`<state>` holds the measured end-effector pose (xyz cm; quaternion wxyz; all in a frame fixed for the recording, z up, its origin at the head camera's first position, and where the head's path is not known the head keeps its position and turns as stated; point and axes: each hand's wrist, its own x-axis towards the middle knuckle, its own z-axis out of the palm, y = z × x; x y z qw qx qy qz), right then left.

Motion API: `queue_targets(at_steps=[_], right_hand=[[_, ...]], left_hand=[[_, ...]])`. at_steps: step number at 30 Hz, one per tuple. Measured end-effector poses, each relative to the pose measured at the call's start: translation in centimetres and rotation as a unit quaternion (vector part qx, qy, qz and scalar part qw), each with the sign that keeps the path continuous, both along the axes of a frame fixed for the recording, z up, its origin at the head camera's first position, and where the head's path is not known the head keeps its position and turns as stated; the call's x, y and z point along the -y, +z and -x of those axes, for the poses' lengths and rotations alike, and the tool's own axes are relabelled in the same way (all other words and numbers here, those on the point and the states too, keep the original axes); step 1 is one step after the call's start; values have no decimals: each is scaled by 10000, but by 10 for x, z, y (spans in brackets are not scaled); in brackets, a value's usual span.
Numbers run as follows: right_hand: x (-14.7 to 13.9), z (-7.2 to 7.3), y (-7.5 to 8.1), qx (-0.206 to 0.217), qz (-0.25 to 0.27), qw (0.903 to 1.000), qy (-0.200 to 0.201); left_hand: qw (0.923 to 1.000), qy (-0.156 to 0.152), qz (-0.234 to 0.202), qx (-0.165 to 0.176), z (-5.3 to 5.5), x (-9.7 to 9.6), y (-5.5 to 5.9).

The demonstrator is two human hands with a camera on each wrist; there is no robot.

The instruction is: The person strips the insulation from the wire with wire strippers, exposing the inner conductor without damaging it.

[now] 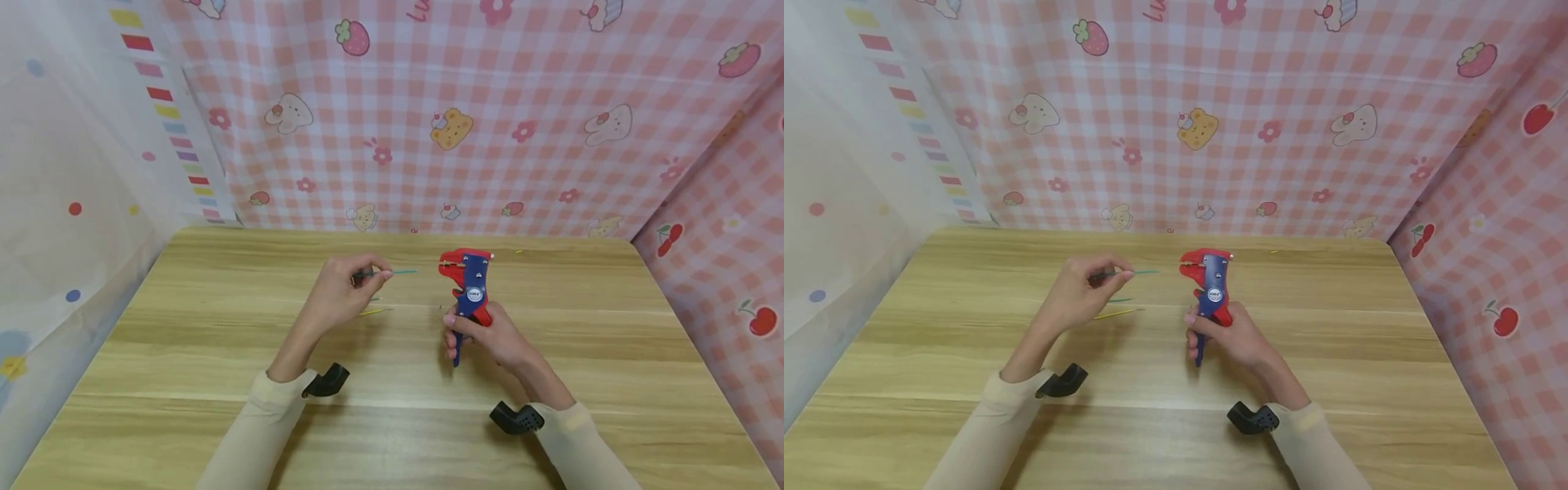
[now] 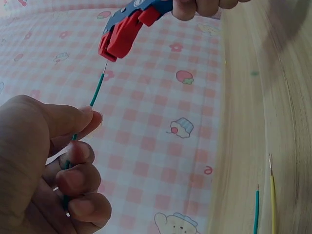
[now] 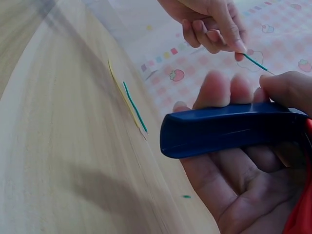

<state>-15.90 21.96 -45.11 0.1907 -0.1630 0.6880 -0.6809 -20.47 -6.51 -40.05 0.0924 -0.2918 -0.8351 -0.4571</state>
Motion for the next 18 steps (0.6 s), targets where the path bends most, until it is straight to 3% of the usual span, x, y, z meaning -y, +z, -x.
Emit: queue_targets(at_steps=[18], right_hand=[[-13,3,5,5,-228,9997,-88]], left_hand=[[9980,473,315,269,16,18,-19]])
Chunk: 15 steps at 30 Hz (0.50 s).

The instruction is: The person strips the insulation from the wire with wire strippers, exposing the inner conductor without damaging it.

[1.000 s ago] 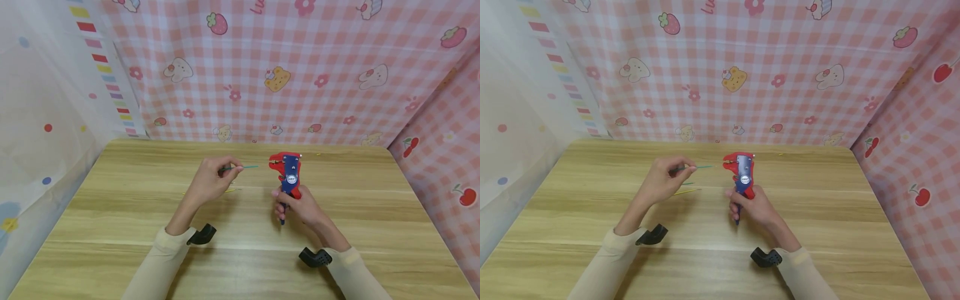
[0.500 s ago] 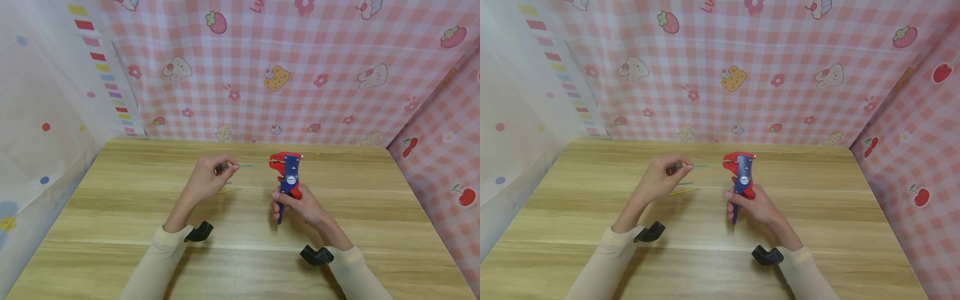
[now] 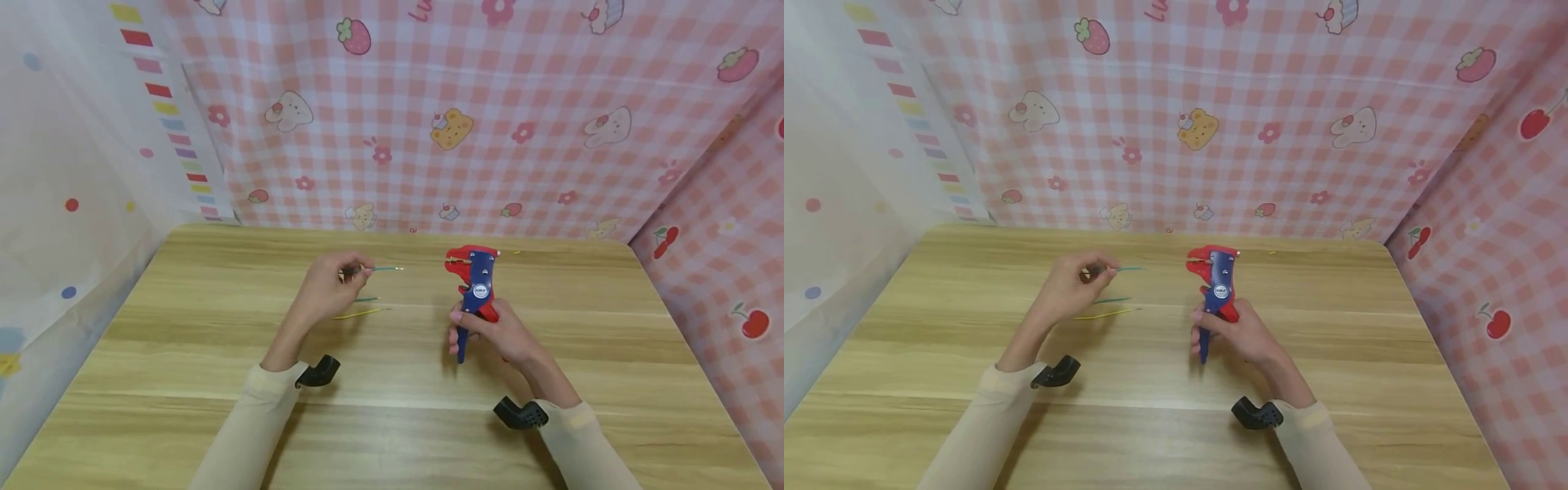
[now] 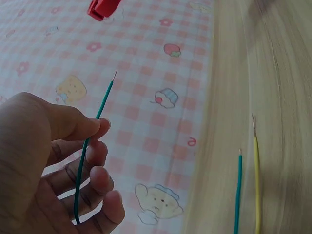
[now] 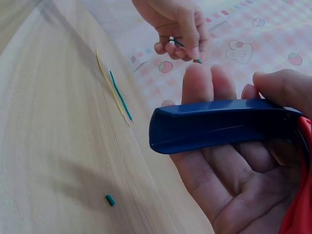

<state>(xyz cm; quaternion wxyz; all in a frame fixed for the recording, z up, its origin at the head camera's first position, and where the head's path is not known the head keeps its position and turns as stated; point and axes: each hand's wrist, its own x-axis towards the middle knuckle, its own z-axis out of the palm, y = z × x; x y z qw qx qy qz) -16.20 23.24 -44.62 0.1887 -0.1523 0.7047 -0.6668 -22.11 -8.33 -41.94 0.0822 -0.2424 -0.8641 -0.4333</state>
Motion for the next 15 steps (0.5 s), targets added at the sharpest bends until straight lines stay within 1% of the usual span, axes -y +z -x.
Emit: queue_targets(at_steps=[3,8,11,15], right_hand=[[1,2,1,-12,-64,10000,71],[1,3,2,17,-162,9998,102],[0,2,1,104,-224,9997,-42],[-4,1,1,329,-138,9987,-361]], left_hand=[[9999,89,16,59,2,5,-2],[9992,291,34,274,6,12,-6],[9985,356,64,414,8,15,-10],[9977,449,101,491,14,19,-15]])
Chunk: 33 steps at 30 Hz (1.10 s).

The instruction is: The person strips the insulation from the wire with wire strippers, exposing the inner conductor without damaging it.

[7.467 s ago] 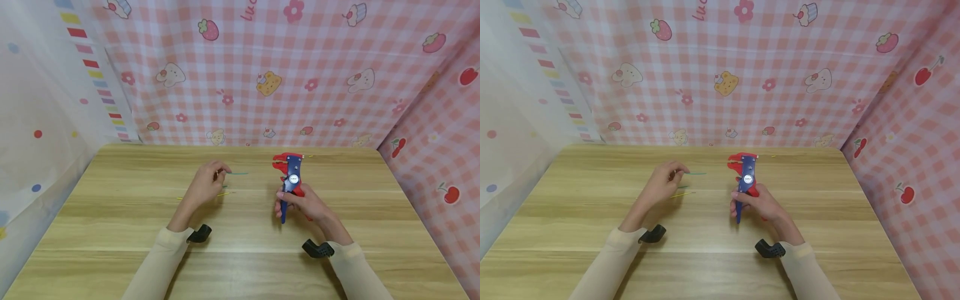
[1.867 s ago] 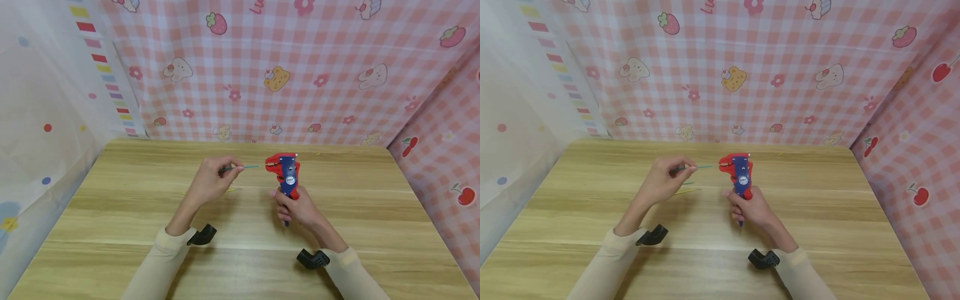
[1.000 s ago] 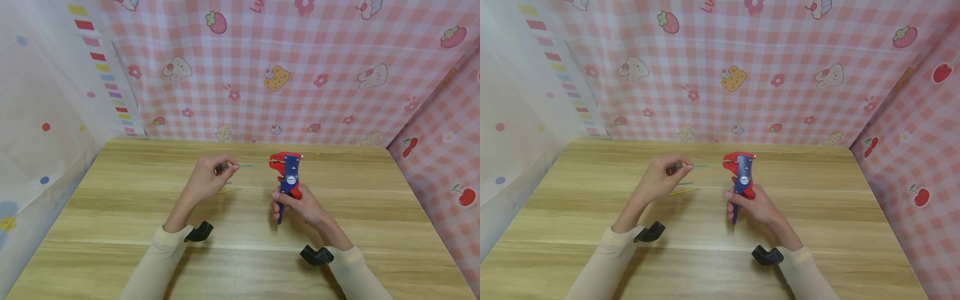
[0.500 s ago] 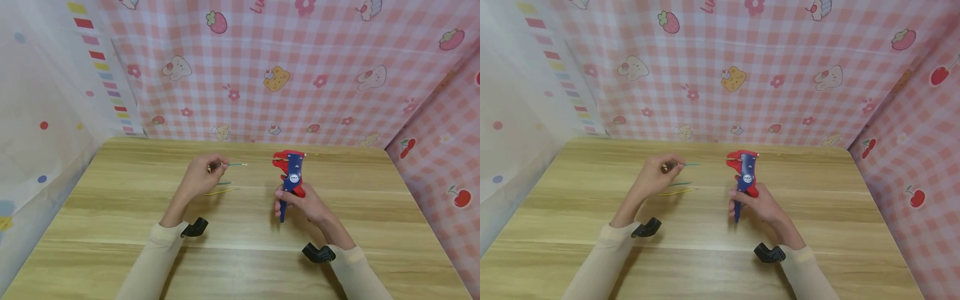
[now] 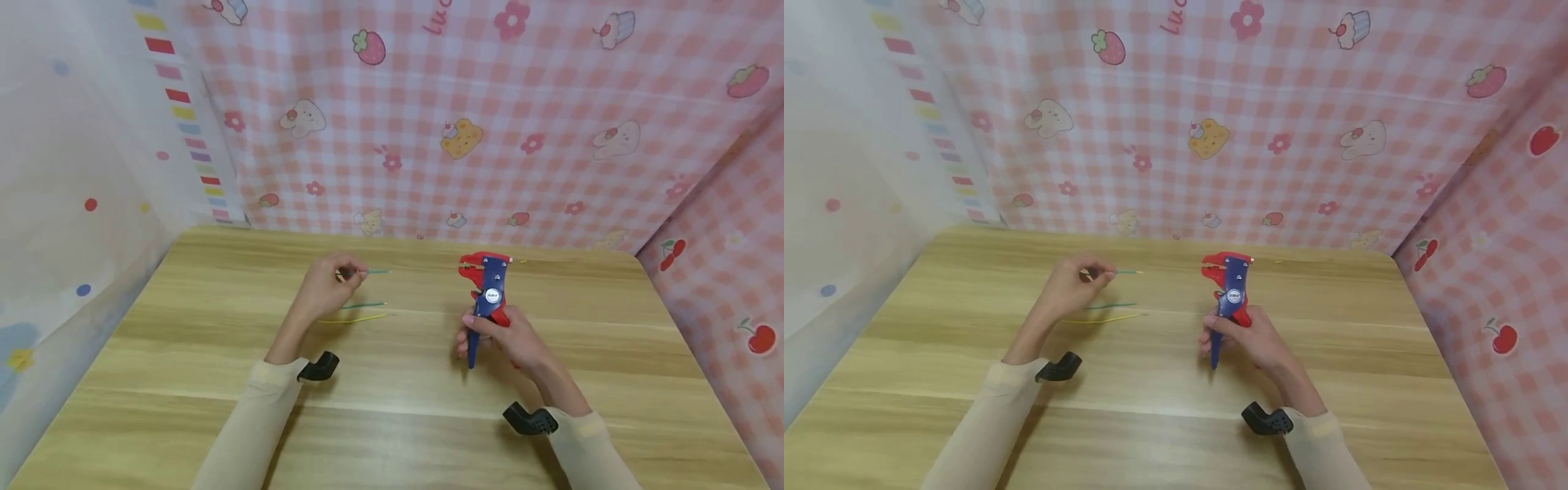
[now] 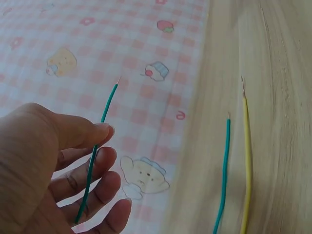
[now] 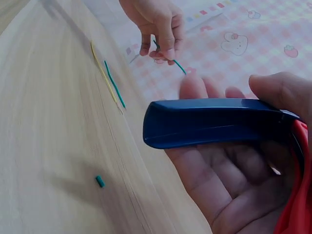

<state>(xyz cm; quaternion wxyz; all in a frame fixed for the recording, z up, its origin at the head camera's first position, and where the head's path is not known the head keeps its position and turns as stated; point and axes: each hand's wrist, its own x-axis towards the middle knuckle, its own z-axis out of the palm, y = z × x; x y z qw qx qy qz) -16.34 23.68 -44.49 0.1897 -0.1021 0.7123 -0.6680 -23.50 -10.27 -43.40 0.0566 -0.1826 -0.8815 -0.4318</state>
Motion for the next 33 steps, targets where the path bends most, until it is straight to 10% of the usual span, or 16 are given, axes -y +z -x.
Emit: queue_targets(at_steps=[33], right_hand=[[-55,-15,-27,472,-2276,9617,-1453]], left_hand=[[9951,7,699,705,28,9,-39]])
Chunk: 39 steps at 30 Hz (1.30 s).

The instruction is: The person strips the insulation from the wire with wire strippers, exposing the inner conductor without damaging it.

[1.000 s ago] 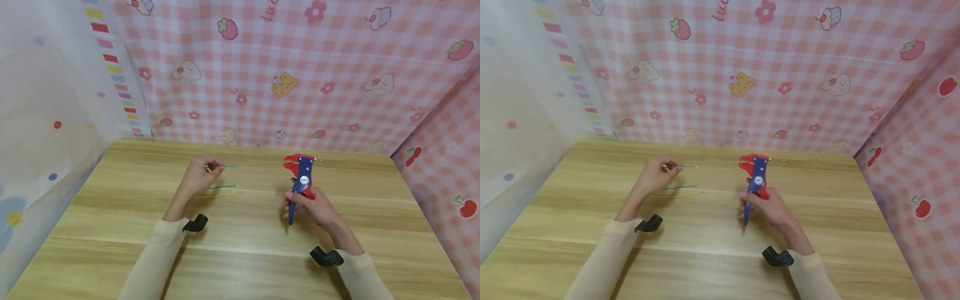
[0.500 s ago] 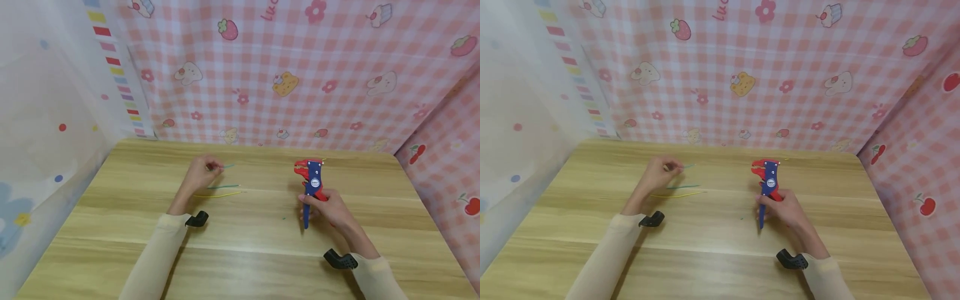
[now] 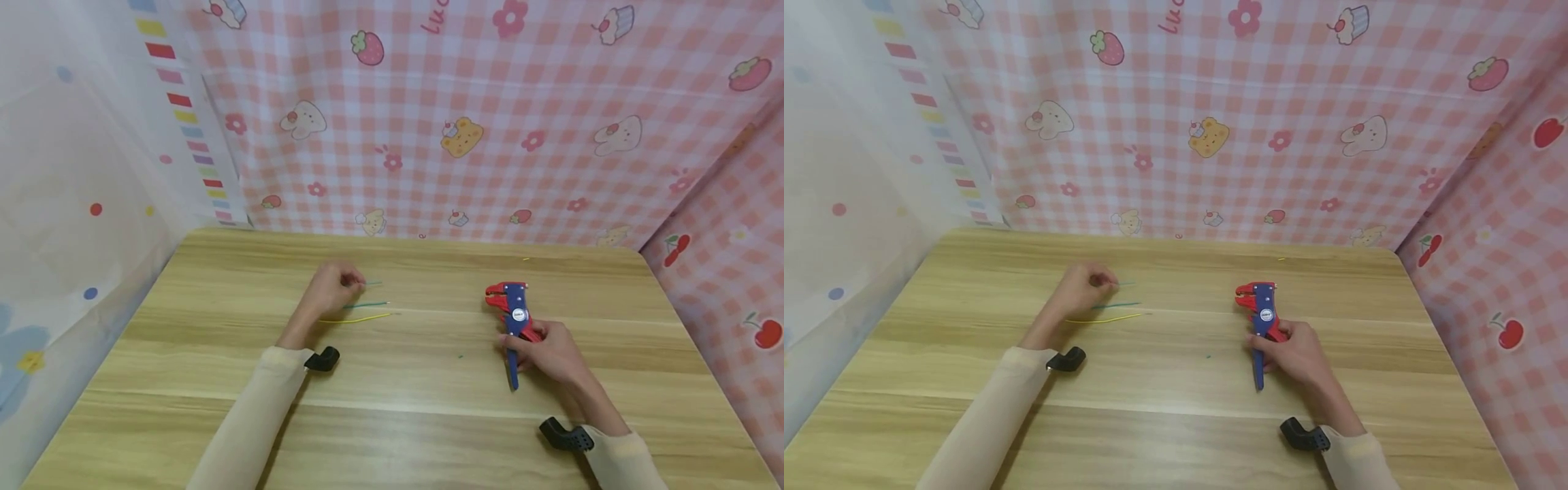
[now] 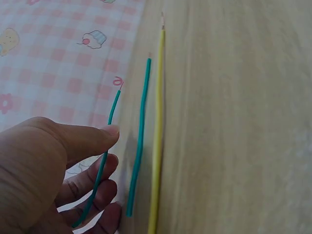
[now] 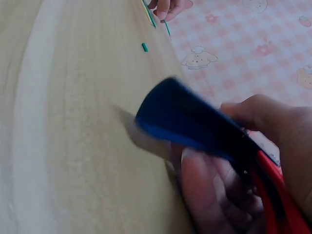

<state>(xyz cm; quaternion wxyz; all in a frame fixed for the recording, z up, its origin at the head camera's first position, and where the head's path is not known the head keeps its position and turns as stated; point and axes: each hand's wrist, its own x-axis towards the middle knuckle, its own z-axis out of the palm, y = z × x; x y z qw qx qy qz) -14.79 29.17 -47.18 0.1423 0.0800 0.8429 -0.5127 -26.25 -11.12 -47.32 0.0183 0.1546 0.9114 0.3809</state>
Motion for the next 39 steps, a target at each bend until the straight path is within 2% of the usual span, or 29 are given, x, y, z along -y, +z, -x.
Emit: queue_targets(at_steps=[7,12,16,19,23,26,29,31,34,36,39], right_hand=[[-7,-3,8,-29,-969,9950,-229],[-11,-9,15,-114,-1894,9815,-267],[-12,-12,15,-226,-2153,9755,-380],[-10,-15,11,-460,-2282,9708,-575],[-6,-18,6,-982,-2726,9539,-779],[-3,-21,3,-1516,-3083,9355,-826],[-2,-23,2,-1729,-3264,9256,-822],[0,-24,2,-1691,-3225,9279,-799],[-2,-26,4,-1383,-3066,9392,-689],[-7,-25,5,-1250,-2935,9461,-558],[-17,-23,5,-1175,-2829,9515,-295]], left_hand=[[9995,-18,255,203,1,-4,-4],[9995,-11,103,291,2,-7,-5],[9994,-121,-45,310,3,-9,-6],[9990,-163,-109,396,3,-11,-7],[9986,-64,-107,511,3,-10,-8],[9984,-21,-90,552,4,-9,-10],[9981,-36,-113,602,4,-6,-12],[9981,-49,-106,604,3,-2,-13],[9984,-62,-183,528,1,3,-11],[9989,-79,-274,385,0,7,-9],[9987,14,-463,202,-5,17,-5]])
